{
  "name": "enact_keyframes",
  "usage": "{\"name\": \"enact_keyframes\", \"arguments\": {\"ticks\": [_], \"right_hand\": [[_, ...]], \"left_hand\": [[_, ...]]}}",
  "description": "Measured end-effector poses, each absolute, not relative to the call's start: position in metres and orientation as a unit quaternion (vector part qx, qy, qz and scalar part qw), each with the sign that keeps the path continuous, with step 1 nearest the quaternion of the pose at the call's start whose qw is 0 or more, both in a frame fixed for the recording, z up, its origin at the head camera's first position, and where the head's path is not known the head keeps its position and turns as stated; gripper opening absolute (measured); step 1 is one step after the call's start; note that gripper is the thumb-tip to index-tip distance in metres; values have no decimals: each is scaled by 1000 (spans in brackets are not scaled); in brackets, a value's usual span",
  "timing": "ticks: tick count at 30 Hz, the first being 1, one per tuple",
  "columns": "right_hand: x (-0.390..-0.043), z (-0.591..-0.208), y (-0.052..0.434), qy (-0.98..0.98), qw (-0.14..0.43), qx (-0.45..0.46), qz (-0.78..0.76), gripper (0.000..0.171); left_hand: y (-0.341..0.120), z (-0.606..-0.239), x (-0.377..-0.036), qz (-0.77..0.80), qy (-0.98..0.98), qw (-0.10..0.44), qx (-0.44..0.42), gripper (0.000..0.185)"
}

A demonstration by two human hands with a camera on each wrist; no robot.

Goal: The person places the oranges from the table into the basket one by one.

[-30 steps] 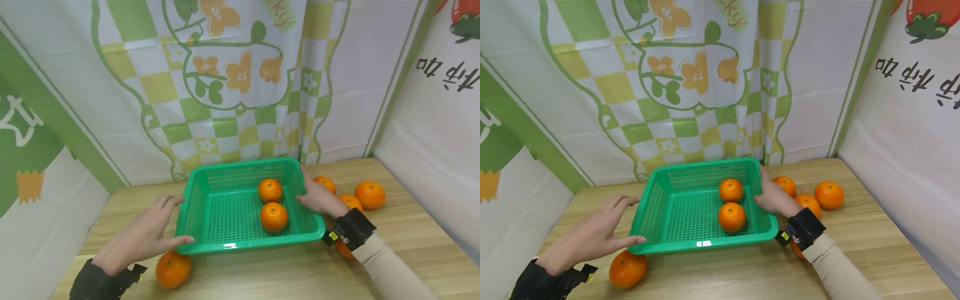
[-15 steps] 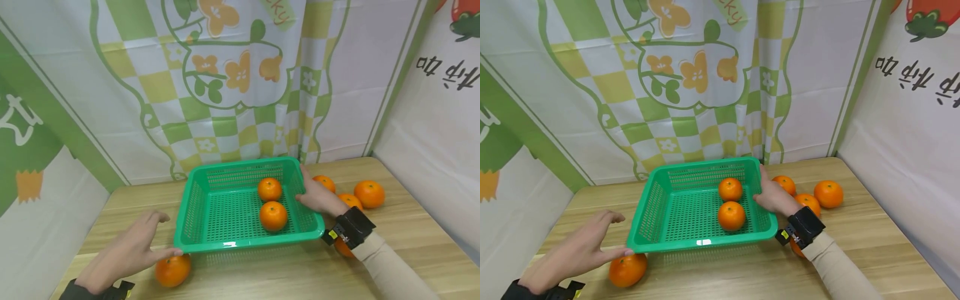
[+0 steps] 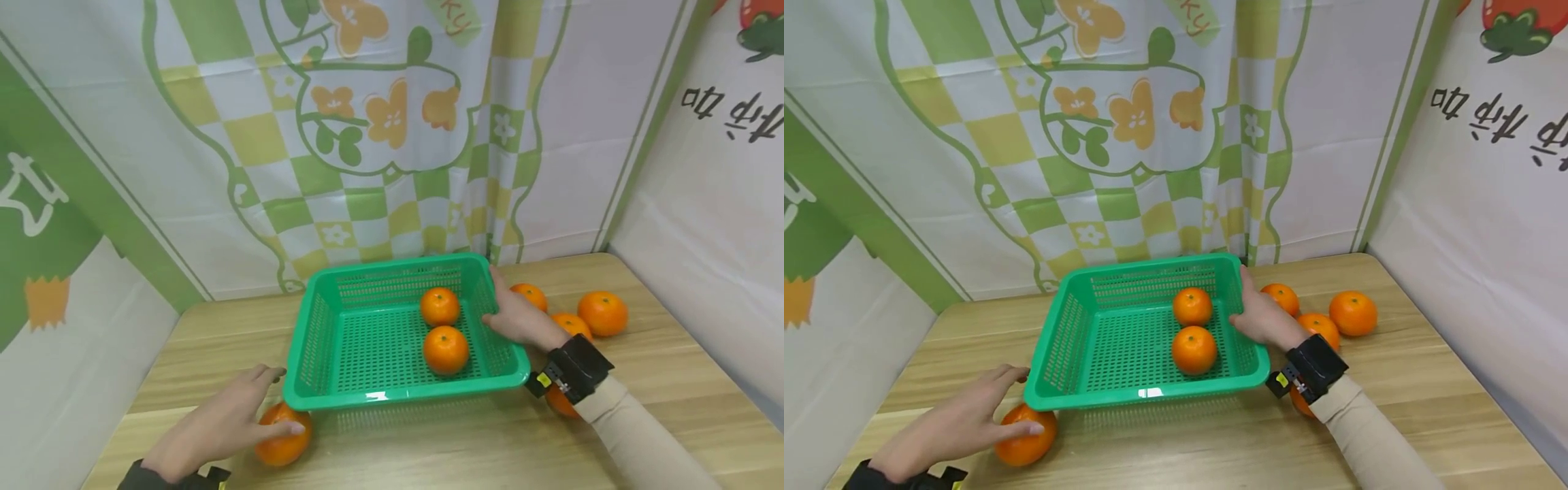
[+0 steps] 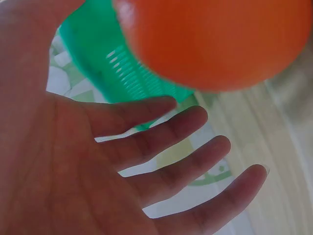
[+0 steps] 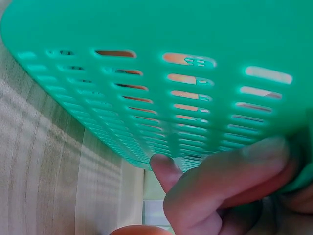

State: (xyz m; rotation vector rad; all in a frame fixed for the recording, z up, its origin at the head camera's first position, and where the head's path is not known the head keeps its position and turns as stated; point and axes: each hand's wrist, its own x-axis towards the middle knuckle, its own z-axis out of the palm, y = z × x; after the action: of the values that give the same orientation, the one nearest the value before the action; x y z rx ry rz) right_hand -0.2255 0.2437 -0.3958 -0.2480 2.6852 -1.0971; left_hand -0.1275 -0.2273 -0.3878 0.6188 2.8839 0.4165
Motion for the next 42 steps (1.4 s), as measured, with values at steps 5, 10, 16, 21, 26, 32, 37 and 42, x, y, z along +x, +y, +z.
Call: {"name": "enact_keyframes", "arguments": {"ticks": [5, 10, 16, 21, 26, 32, 37, 42], "right_hand": [[-225, -396, 246, 912, 112, -92, -384, 104], [-225, -395, 246, 909, 115, -92, -390, 104], [-226, -395, 245, 913, 107, -95, -381, 104], [-226, -395, 245, 916, 106, -93, -375, 104], [-226, -397, 245, 913, 119, -84, -380, 104], [-226, -397, 246, 909, 122, -84, -389, 104], [-226, -397, 246, 907, 126, -82, -395, 103], [-226, -397, 246, 906, 126, -81, -397, 103]], "left_hand": [[-222, -394, -131, 158, 951, 68, 256, 93], [-219, -401, -130, 165, 941, 57, 290, 83], [-218, -402, -124, 171, 937, 54, 298, 79], [-218, -405, -122, 189, 931, 61, 307, 76], [-216, -408, -119, 214, 927, 103, 292, 76], [-213, -413, -116, 211, 928, 111, 286, 86], [-210, -417, -116, 188, 935, 93, 286, 93], [-208, -420, -117, 172, 941, 92, 276, 95]]}}
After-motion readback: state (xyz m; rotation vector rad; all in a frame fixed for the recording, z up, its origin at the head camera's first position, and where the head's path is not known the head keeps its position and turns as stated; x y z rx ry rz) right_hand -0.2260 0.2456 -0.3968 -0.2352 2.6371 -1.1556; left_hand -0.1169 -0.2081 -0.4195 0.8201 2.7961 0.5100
